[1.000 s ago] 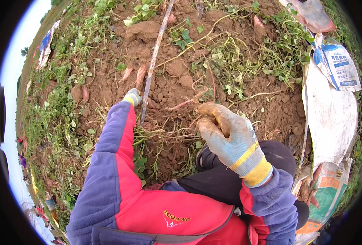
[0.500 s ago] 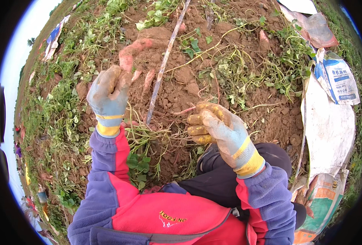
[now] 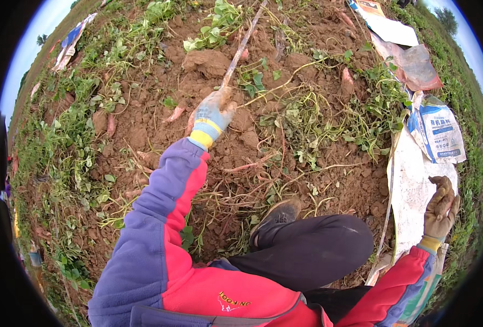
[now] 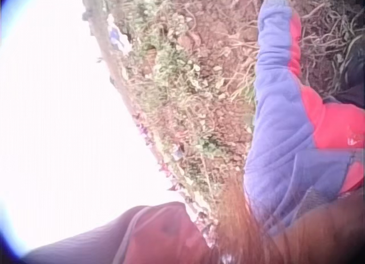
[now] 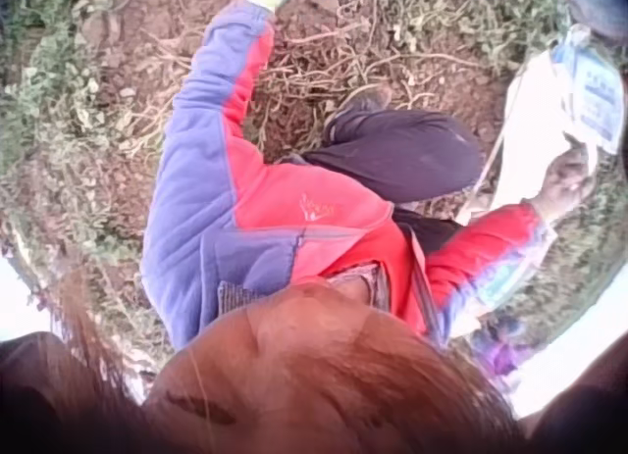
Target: The person harvests sweet potatoes by hand, pulling them from the soil and placing them onto a nearby sack. The person repeatedly reaches into the ground, extracts tubers, and moves them to the collection area.
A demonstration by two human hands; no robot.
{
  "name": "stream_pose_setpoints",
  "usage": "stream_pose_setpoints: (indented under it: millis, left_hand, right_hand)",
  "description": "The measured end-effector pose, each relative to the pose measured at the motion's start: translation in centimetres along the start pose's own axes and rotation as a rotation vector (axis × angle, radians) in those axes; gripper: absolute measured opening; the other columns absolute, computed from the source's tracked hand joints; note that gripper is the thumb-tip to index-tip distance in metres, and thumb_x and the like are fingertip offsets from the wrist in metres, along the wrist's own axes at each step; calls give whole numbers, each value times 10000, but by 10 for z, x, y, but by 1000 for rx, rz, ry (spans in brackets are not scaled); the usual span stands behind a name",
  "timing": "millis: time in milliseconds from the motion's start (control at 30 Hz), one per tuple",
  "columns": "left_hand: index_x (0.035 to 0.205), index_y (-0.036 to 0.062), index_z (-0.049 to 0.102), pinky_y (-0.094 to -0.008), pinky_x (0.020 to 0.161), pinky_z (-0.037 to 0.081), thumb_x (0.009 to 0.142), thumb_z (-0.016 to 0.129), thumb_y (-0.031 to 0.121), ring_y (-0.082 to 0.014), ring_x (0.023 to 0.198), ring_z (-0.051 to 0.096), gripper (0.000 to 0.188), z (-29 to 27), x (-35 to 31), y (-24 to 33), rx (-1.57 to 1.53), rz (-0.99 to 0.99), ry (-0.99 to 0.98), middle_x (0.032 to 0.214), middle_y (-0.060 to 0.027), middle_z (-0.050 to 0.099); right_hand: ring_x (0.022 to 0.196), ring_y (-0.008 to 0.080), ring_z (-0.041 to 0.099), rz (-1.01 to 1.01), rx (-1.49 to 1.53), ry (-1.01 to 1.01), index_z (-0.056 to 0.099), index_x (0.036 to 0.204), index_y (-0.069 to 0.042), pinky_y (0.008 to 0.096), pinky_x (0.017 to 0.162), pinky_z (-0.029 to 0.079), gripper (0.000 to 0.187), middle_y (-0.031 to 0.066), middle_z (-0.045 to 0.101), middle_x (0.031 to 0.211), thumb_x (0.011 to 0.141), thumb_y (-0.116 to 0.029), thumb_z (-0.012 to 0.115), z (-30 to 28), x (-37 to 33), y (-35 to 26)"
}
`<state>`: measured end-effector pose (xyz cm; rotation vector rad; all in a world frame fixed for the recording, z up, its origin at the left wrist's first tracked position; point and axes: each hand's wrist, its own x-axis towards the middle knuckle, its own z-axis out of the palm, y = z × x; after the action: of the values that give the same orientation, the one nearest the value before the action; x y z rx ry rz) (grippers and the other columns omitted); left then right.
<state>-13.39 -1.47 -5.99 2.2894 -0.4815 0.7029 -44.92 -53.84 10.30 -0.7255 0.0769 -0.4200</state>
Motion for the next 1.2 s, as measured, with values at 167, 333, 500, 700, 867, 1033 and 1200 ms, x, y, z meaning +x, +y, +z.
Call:
stream_pose_setpoints:
  millis: [167, 333, 500, 700, 867, 1033, 1200]
  left_hand:
    - [1144, 32, 629, -392, 962, 448, 747, 674, 496, -336, 1139, 575, 613, 18, -19, -152, 346, -806, -629, 1183, -205, 621]
    - [1124, 39, 647, -400, 944, 463, 673, 760, 461, -325, 1123, 592, 628, 41, -49, -168, 649, -856, -534, 1169, -189, 633]
    - [1116, 20, 658, -413, 925, 476, 665, 754, 491, -338, 1106, 599, 660, 28, -21, -141, 389, -859, -799, 1156, -207, 635]
    - [1081, -49, 651, -389, 896, 477, 670, 715, 540, -320, 1083, 620, 721, 45, -40, -194, 224, -973, -615, 1102, -227, 654]
    - [1106, -90, 628, -303, 830, 470, 603, 825, 358, -203, 962, 621, 701, 20, -42, -162, -342, -1083, -618, 1078, -139, 664]
    - [981, -43, 675, -347, 757, 502, 630, 788, 364, -281, 821, 665, 549, -67, -49, -115, 133, -831, -232, 904, -186, 693]
    - [953, -29, 663, -380, 660, 494, 673, 767, 409, -319, 730, 649, 531, -99, -28, 10, -174, -465, -149, 781, -204, 649]
  right_hand:
    - [1289, 339, 443, -361, -164, 475, 280, 1414, 66, 462, 1043, 437, 570, 251, 358, 1447, 990, -300, 388, -113, -50, -80]
    - [1214, 282, 538, -32, -27, 436, 412, 1376, -11, 442, 988, 496, 446, 190, 473, 1385, 1014, -269, 370, -74, -21, 16]
    - [1110, 263, 612, 139, -206, -47, 434, 1325, 51, 383, 914, 547, 410, 204, 560, 1278, 1005, -200, 386, 54, 13, 128]
    - [786, 239, 680, 395, -512, -111, 476, 1263, 78, 321, 712, 562, 495, 188, 658, 989, 910, -253, 580, 196, -8, 215]
    - [825, 233, 684, 605, -591, -139, 502, 1250, 54, 320, 746, 559, 471, 182, 664, 1000, 905, -250, 604, 206, -33, 225]
    - [875, 244, 674, 649, -593, -135, 467, 1284, 41, 337, 769, 555, 522, 189, 642, 1060, 895, -272, 616, 194, -37, 245]
    - [1055, 275, 606, 555, -453, -75, 430, 1315, 23, 395, 875, 517, 530, 188, 575, 1200, 916, -289, 589, 203, -34, 271]
